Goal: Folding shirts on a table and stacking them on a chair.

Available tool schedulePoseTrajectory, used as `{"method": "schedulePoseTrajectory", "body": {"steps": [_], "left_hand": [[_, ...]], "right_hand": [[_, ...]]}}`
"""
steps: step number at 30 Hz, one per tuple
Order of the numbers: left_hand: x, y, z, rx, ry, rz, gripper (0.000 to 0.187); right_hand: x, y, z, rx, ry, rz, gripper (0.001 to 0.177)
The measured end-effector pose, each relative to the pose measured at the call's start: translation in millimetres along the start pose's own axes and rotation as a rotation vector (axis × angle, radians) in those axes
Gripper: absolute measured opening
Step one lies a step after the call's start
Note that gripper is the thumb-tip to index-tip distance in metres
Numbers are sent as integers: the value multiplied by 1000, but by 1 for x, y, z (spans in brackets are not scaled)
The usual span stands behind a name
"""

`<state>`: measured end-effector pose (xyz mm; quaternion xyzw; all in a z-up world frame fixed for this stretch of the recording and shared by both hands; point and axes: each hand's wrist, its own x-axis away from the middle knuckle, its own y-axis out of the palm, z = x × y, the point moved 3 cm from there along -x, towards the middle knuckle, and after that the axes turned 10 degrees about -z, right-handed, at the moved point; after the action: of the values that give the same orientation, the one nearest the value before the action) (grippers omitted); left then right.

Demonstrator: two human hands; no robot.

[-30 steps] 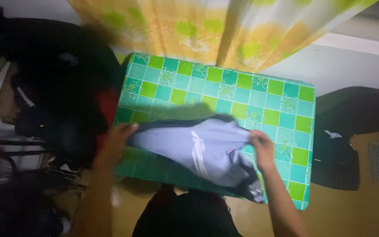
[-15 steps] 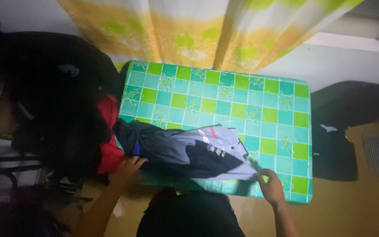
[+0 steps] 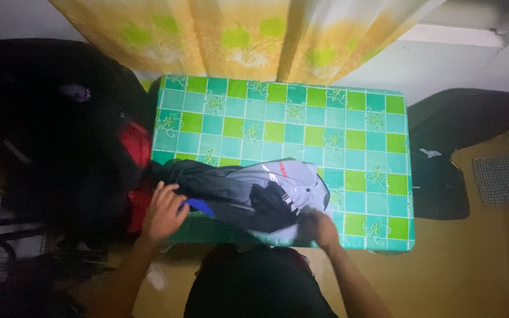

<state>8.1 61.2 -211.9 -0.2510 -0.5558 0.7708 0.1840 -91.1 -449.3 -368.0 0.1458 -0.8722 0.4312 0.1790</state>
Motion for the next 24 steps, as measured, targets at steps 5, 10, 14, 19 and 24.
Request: {"method": "schedulePoseTrajectory", "body": {"steps": [5, 10, 14, 19, 24], "left_hand": [[5, -21, -18, 123, -430, -334, 33], [28, -2, -26, -52, -154, -417, 32], [95, 102, -88, 229, -136, -177, 24], [-16, 54, 51, 671, -260, -490, 39], [-56, 124, 108, 527, -251, -562, 58]], "right_hand": [[28, -72, 90, -617, -98, 545, 32], [103, -178, 66, -623, 84, 769, 18], [154, -202, 63, -990, -18, 636, 14], [156, -177, 68, -1091, 47, 575, 17], [135, -199, -21, -1199, 342, 616, 14]]}}
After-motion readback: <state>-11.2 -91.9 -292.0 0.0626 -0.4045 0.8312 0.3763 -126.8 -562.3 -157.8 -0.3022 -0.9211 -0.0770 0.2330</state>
